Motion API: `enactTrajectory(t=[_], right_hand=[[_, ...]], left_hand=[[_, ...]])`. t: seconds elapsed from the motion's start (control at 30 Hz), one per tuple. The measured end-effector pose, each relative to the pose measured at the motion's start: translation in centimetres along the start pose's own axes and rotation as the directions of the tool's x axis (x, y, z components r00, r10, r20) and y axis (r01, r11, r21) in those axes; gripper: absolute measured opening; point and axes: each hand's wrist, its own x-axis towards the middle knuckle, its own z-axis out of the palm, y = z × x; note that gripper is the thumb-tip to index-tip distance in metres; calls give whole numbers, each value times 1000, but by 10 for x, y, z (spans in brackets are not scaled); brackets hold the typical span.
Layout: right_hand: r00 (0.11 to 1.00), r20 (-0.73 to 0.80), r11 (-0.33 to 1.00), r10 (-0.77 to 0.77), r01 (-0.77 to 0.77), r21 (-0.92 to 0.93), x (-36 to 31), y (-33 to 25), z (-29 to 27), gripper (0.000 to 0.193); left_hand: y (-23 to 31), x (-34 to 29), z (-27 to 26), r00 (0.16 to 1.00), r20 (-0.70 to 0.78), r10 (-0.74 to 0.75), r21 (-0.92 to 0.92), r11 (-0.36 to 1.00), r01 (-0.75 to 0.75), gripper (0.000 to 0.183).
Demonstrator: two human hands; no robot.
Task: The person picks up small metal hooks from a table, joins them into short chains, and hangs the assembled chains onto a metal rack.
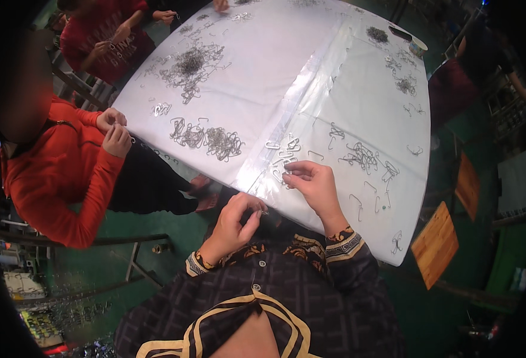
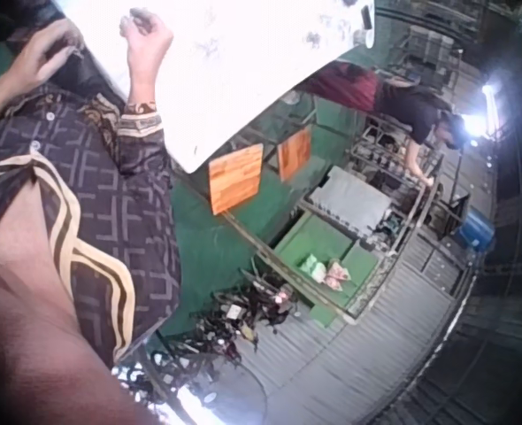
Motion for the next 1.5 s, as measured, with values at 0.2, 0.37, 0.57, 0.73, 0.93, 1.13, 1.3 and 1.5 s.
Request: enactTrajectory(t=[0.2,0.37,0.57,0.73,0.93,1.13,1.3,1.5], right_hand=[[1000,-19,999,21,-22,-43,-18,-7,7,13],[993,-27,991,-118,116,-62,-29,-6,21,13],[998,5,994,-60,60,-95,-50,-14,30,10],[977,-3,935,-213,203,-290,-67,-10,32,8],[966,1,898,-258,240,-368,-80,-8,30,8],[970,-50,906,-238,203,-371,-83,2,28,8],[975,-40,925,-218,194,-326,-85,2,35,10],[975,-7,905,-222,204,-375,-86,3,33,9]], left_hand=[[1,5,5,999,-5,39,25,999,-39,12],[6,9,9,999,9,43,42,998,-44,12],[0,5,15,997,80,17,136,990,-28,16],[-1,-1,16,988,151,6,135,990,-27,17],[-2,0,7,958,285,15,59,998,-34,16],[-29,27,13,987,161,21,214,975,-56,14],[-51,53,51,984,103,143,465,868,-175,8],[-58,66,77,957,257,131,666,694,-274,6]])
